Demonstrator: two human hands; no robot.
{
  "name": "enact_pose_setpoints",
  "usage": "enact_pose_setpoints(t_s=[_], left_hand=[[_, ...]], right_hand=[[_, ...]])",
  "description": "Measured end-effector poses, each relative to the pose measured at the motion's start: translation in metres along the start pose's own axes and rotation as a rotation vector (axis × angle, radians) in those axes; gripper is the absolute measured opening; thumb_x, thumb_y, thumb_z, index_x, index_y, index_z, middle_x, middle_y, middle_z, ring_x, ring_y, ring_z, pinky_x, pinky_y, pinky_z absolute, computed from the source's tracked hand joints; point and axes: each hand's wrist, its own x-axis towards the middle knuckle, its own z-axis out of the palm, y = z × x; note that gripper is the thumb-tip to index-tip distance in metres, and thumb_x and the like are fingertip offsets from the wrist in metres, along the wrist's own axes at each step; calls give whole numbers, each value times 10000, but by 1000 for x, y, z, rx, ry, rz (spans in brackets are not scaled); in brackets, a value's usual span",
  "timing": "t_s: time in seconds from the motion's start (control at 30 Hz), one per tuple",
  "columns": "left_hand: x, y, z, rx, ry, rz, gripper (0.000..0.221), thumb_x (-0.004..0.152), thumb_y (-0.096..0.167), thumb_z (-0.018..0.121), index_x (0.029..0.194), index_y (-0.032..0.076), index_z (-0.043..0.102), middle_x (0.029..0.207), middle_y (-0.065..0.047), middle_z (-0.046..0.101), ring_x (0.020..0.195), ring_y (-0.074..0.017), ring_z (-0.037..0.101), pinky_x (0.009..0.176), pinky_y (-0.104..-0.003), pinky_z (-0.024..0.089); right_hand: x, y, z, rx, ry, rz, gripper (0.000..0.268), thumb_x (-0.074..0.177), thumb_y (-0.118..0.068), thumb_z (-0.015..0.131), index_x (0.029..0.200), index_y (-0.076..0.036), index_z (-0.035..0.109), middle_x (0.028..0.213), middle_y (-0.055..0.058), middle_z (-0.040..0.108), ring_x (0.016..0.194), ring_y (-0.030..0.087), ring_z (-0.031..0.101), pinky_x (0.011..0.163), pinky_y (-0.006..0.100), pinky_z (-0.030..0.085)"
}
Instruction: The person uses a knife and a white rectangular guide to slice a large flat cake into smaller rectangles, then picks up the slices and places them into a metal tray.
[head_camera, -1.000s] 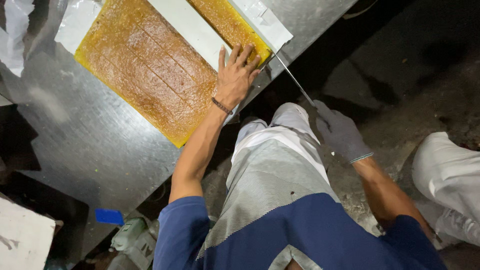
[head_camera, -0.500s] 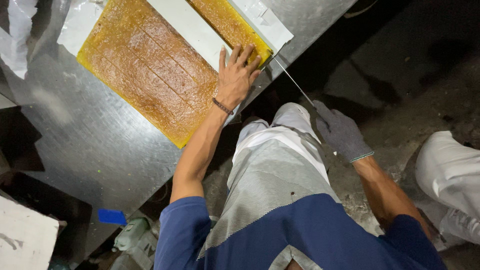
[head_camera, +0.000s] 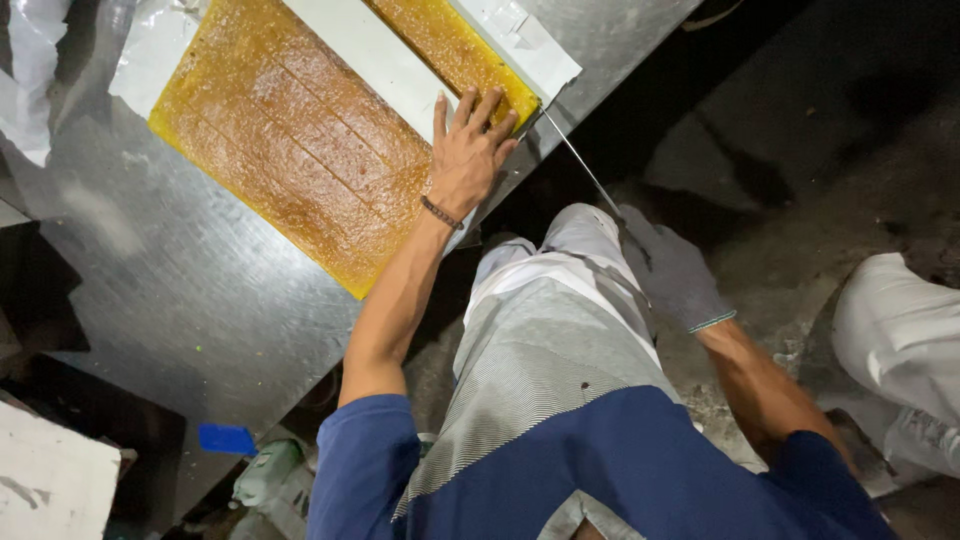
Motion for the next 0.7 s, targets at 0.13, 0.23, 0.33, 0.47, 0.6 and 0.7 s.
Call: enact_pose_setpoints(t_s=[0.13, 0.23, 0.33, 0.47, 0.6, 0.7], left_hand=[[-2, 0, -1, 9, 14, 16, 415, 985, 378, 647, 1370, 226, 685, 1566, -59, 457, 1451, -335, 370, 1221, -635, 143], [1, 1, -1, 11, 6, 13, 409, 980, 380, 651, 1359, 230, 688, 1561, -55, 458, 1449, -335, 372, 1223, -634, 143], [1, 0, -1, -6, 10, 11, 407, 980, 384, 653, 1359, 239, 689, 1563, -46, 458, 1455, -331, 373, 1228, -632, 146], [-1, 0, 2, 24, -2, 10, 407, 994, 394, 644, 1367, 236, 680, 1567, -50, 452, 1456, -332, 373, 1227, -633, 142], [4, -1, 5, 29, -11, 9, 408, 992, 408, 631, 1365, 248, 672, 1566, -56, 442, 1441, -338, 367, 1216, -638, 123], [3, 0, 2, 31, -35, -4, 401, 998, 408, 628, 1364, 249, 673, 1564, -50, 445, 1446, -340, 363, 1223, -639, 123]], right_hand=[[2, 1, 3, -35, -28, 28, 558, 1030, -361, 483, 1565, -223, 398, 970, 247, 638, 867, 417, 657, 797, 518, 536], [4, 8, 4, -61, -13, -9, 570, 1026, -359, 499, 1563, -204, 387, 1004, 259, 633, 875, 431, 651, 783, 528, 534], [7, 14, 6, -80, 25, -22, 592, 1009, -338, 508, 1571, -205, 379, 1024, 268, 635, 883, 443, 647, 775, 531, 535], [2, 13, 5, -52, 11, 77, 612, 998, -324, 493, 1591, -240, 366, 946, 253, 634, 850, 426, 644, 784, 528, 533], [4, 9, 5, -47, -70, 82, 595, 1013, -355, 497, 1576, -239, 345, 935, 243, 619, 810, 405, 651, 766, 518, 542], [4, 7, 9, -31, -22, 16, 566, 1006, -319, 493, 1553, -217, 387, 926, 240, 633, 826, 390, 660, 775, 522, 543]])
